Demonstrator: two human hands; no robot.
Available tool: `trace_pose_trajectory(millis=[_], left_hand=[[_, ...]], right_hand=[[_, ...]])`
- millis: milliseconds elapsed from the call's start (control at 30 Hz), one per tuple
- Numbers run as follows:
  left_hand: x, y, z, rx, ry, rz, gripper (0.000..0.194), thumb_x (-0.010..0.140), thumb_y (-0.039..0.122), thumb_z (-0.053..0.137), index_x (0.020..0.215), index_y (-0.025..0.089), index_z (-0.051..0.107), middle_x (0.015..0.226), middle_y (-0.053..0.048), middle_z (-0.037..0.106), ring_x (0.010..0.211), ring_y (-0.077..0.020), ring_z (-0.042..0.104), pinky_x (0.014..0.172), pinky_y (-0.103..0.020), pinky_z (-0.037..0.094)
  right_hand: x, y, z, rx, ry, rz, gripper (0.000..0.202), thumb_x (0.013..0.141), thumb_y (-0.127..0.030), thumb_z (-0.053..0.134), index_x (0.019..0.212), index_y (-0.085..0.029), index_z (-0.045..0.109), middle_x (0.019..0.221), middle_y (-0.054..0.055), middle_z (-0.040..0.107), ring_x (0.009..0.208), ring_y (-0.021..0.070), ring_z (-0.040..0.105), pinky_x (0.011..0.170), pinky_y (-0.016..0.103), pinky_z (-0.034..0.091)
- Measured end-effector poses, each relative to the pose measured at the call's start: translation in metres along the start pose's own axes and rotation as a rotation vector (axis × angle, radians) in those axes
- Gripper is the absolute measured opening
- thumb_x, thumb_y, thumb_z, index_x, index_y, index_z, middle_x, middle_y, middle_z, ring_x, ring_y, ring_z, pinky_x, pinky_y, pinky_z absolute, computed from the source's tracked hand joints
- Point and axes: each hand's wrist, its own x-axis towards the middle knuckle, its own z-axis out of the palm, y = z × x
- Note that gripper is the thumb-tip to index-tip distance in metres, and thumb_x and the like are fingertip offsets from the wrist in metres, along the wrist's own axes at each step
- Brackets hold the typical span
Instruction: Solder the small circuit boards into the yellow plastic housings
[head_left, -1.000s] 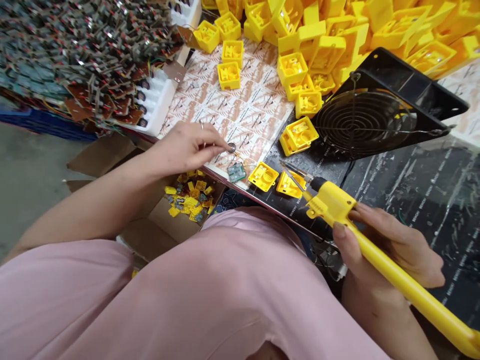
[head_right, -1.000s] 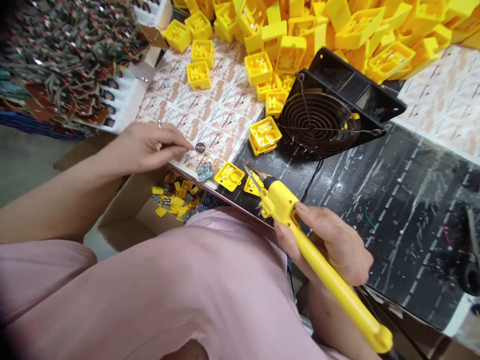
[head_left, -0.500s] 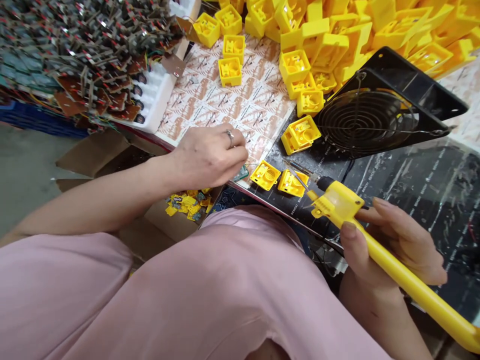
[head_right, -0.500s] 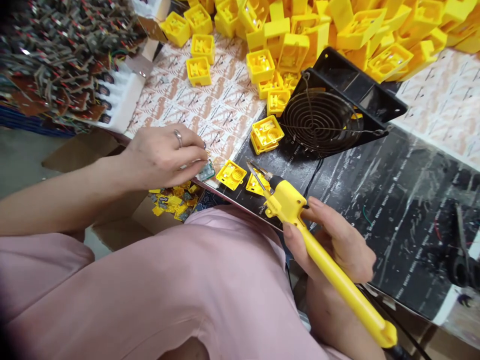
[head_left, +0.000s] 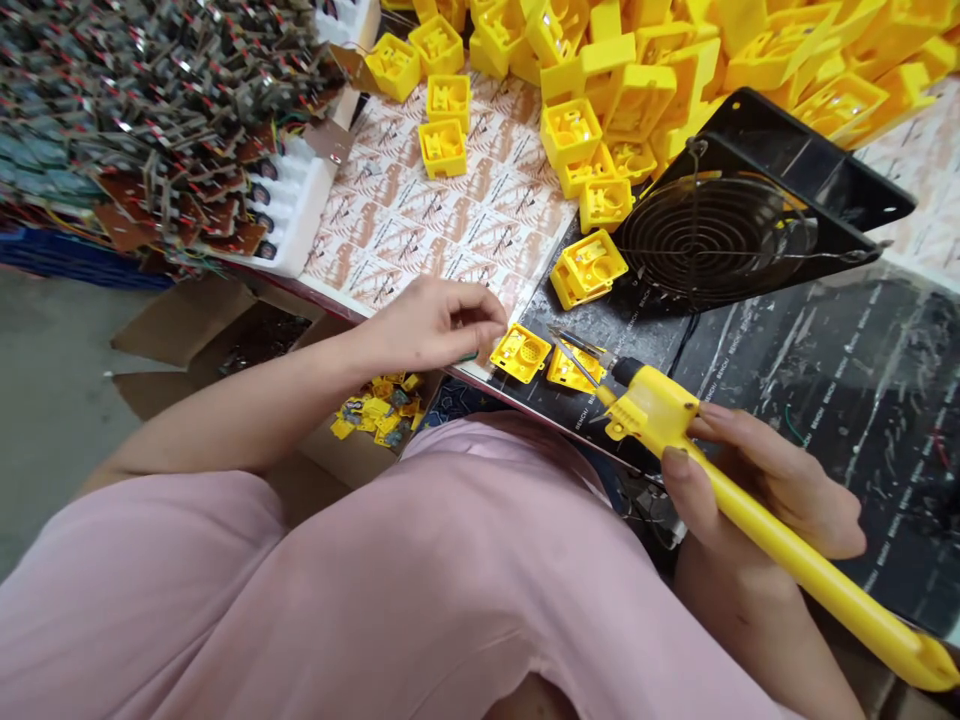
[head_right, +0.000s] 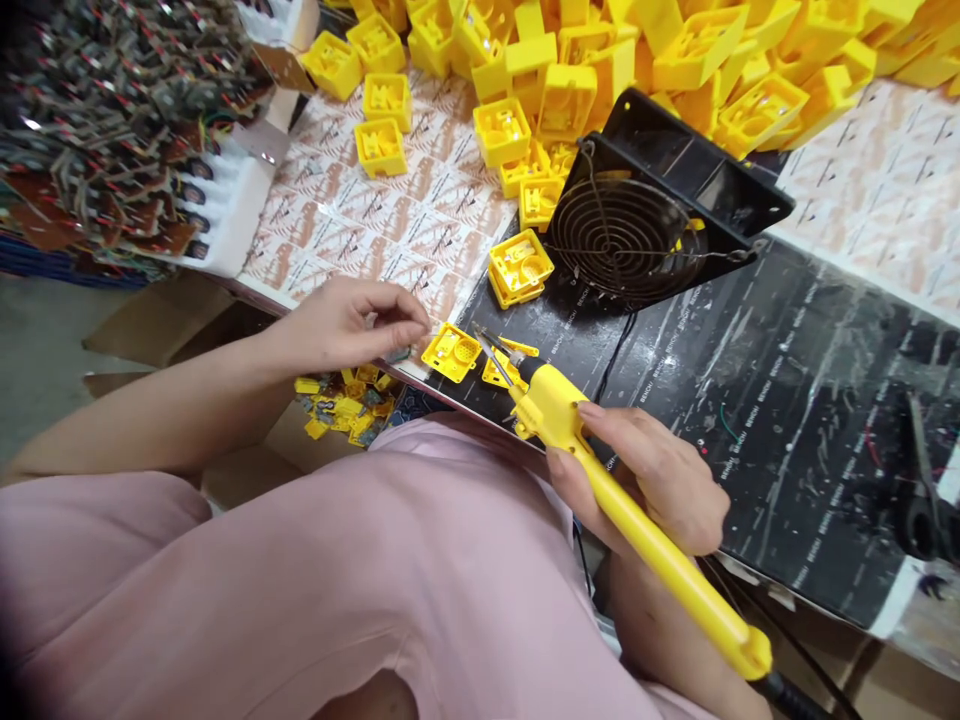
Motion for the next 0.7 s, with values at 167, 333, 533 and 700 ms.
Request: trace_pose_trajectory(millis=[167,333,533,700], left_hand=[[-0.015,0.003,0.007,0.567,0.024,0.318,0.028,0.1,0.021,0.049,0.099,0.017,0.077,0.096,-0.007,0.077,0.082,-0.0183,0.07,0.075,-0.029,0.051],[-0.017,0.003,0.011,0.629,0.067,0.295,0.023,0.099,0.02,0.052,0.091,0.016,0.073,0.083,-0.003,0.075,0.074,-0.0157,0.069,0.072,-0.026,0.05],[-0.011,0.013,0.012,0.76,-0.041,0.205,0.028,0.097,0.023,0.047,0.093,0.016,0.073,0.085,-0.005,0.075,0.077,-0.0195,0.069,0.068,-0.03,0.049],[-0.006,0.02,0.01,0.856,-0.125,0.183,0.029,0.094,0.021,0.044,0.089,0.015,0.071,0.081,-0.006,0.074,0.072,-0.0196,0.068,0.063,-0.03,0.047]], right_hand=[[0.01,-0.007,0.002,-0.013,0.055,-0.097,0.055,0.082,-0.013,0.081,0.134,-0.026,0.068,0.098,0.003,0.077,0.071,0.0163,0.071,0.057,0.026,0.059],[0.006,-0.003,-0.005,-0.002,-0.023,-0.131,0.064,0.08,-0.013,0.082,0.14,-0.024,0.063,0.098,0.003,0.077,0.071,0.0162,0.072,0.058,0.026,0.06],[0.016,-0.013,-0.002,0.119,-0.196,-0.152,0.041,0.084,-0.011,0.079,0.121,-0.022,0.067,0.081,0.002,0.074,0.068,0.0173,0.072,0.054,0.028,0.062],[0.02,-0.014,0.002,0.167,-0.253,-0.197,0.03,0.077,0.002,0.078,0.097,-0.016,0.065,0.076,0.002,0.07,0.069,0.0156,0.072,0.061,0.026,0.063]])
